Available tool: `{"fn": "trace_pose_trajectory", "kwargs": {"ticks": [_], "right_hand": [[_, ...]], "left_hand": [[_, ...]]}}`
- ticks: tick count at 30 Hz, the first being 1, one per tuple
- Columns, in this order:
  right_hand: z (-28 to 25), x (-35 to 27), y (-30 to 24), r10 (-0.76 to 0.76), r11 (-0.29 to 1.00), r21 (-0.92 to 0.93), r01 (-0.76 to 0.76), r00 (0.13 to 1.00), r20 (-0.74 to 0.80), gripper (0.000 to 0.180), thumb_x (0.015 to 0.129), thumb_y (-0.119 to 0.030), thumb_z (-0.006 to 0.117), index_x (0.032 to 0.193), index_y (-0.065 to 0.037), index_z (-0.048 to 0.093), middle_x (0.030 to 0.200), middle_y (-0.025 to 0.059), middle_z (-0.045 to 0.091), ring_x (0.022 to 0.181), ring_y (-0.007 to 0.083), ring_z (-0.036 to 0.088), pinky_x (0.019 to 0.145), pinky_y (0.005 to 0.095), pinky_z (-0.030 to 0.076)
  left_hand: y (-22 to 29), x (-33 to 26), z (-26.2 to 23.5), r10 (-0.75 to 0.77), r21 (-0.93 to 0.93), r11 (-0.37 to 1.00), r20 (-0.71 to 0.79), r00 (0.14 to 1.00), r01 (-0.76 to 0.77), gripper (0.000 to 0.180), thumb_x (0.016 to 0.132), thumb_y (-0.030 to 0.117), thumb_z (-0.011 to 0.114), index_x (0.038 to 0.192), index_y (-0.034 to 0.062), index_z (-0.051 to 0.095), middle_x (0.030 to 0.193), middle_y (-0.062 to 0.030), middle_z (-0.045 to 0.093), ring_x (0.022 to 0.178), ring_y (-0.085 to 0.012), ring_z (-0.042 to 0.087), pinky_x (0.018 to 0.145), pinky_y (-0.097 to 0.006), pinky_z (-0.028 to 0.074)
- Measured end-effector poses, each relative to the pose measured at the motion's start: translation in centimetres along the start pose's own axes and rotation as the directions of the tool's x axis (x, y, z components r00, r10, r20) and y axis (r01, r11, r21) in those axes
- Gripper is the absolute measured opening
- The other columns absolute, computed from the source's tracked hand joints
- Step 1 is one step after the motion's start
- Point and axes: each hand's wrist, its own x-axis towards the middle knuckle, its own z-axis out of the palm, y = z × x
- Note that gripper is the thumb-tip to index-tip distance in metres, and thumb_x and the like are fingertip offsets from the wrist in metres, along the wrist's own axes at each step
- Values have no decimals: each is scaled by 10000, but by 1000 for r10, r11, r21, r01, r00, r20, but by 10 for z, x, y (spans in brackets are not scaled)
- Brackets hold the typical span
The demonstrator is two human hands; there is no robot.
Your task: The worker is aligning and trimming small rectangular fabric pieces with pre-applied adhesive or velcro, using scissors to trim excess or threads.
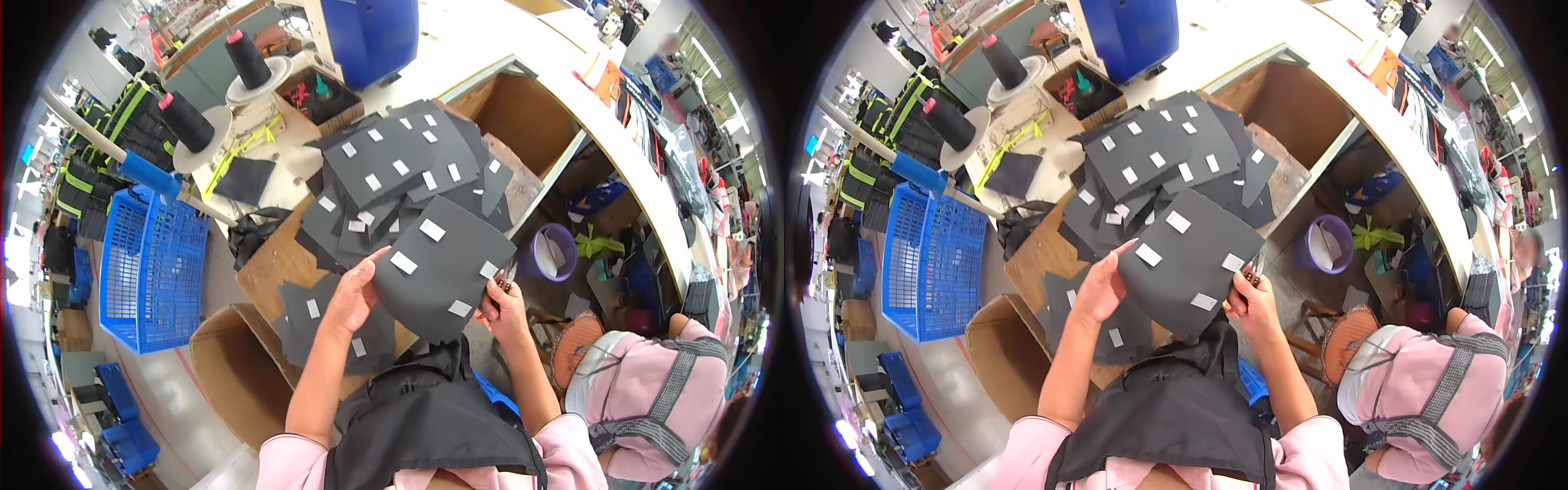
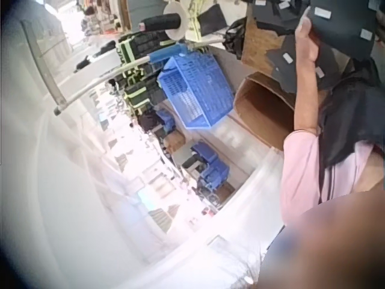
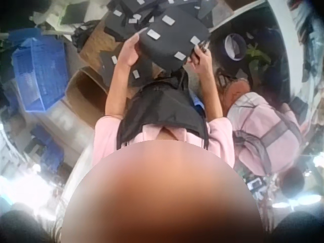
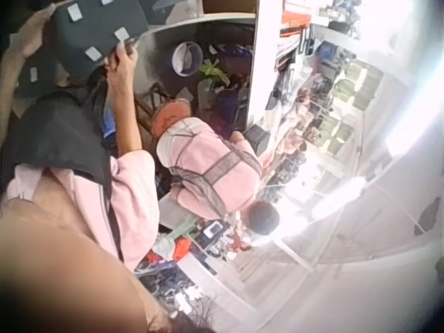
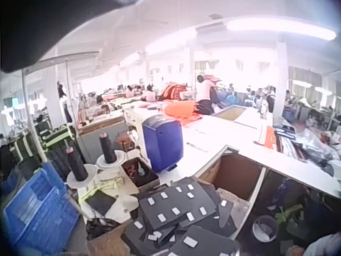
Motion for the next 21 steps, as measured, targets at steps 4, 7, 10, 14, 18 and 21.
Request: {"fn": "trace_pose_trajectory", "kwargs": {"ticks": [4, 7, 10, 14, 18, 21], "right_hand": [[-11, -26, 3, 31, 999, -19, -32, 999, -33, 159, 902, -199, 556, 810, -72, 530, 509, -16, 427, 381, 60, 343, 390, 199, 294], [-19, -39, 21, 1, 1000, 23, 2, 995, -99, 163, 913, -208, 541, 829, -68, 543, 550, 7, 484, 399, 66, 388, 383, 204, 289], [-11, -54, 40, -37, 997, 55, 53, 967, -253, 162, 926, -209, 521, 871, -60, 547, 612, 56, 566, 419, 68, 403, 383, 203, 281], [-10, -70, 69, 52, 991, 127, -37, 992, -115, 154, 939, -207, 500, 945, -57, 531, 786, 166, 657, 437, 81, 379, 396, 194, 279], [-1, -91, 63, -163, 962, -270, 47, 889, -428, 212, 970, -241, 445, 972, -51, 538, 777, 85, 604, 477, 67, 422, 420, 176, 306], [-3, -109, 37, -457, 791, -552, 262, 854, -249, 160, 956, -184, 477, 986, -40, 541, 757, 20, 552, 538, 58, 487, 472, 210, 399]], "left_hand": [[9, -14, 12, -169, 247, 952, -57, 984, 178, 422, 809, 84, 657, 1198, -18, 532, 1048, -64, 629, 927, -136, 606, 850, -289, 474], [4, -17, 13, -112, 344, 933, -4, 994, 107, 435, 797, 82, 670, 1197, -21, 534, 1064, -67, 623, 958, -141, 594, 879, -297, 465], [7, -36, 34, -75, 282, 957, 6, 997, 70, 439, 777, 45, 676, 1189, -18, 538, 1054, -67, 625, 957, -142, 587, 881, -292, 463], [-4, -51, 37, -51, 179, 982, -94, 994, 67, 399, 764, 23, 681, 1141, -13, 559, 1003, -75, 637, 868, -137, 610, 815, -259, 490], [-6, -57, 38, -10, 232, 972, -167, 986, 49, 291, 768, 62, 701, 1032, -12, 602, 899, -55, 644, 751, -95, 598, 705, -225, 492], [-3, -63, 44, 1, 431, 901, -112, 994, 48, 240, 777, 94, 705, 980, -6, 626, 841, -17, 633, 733, -58, 562, 652, -197, 461]]}}
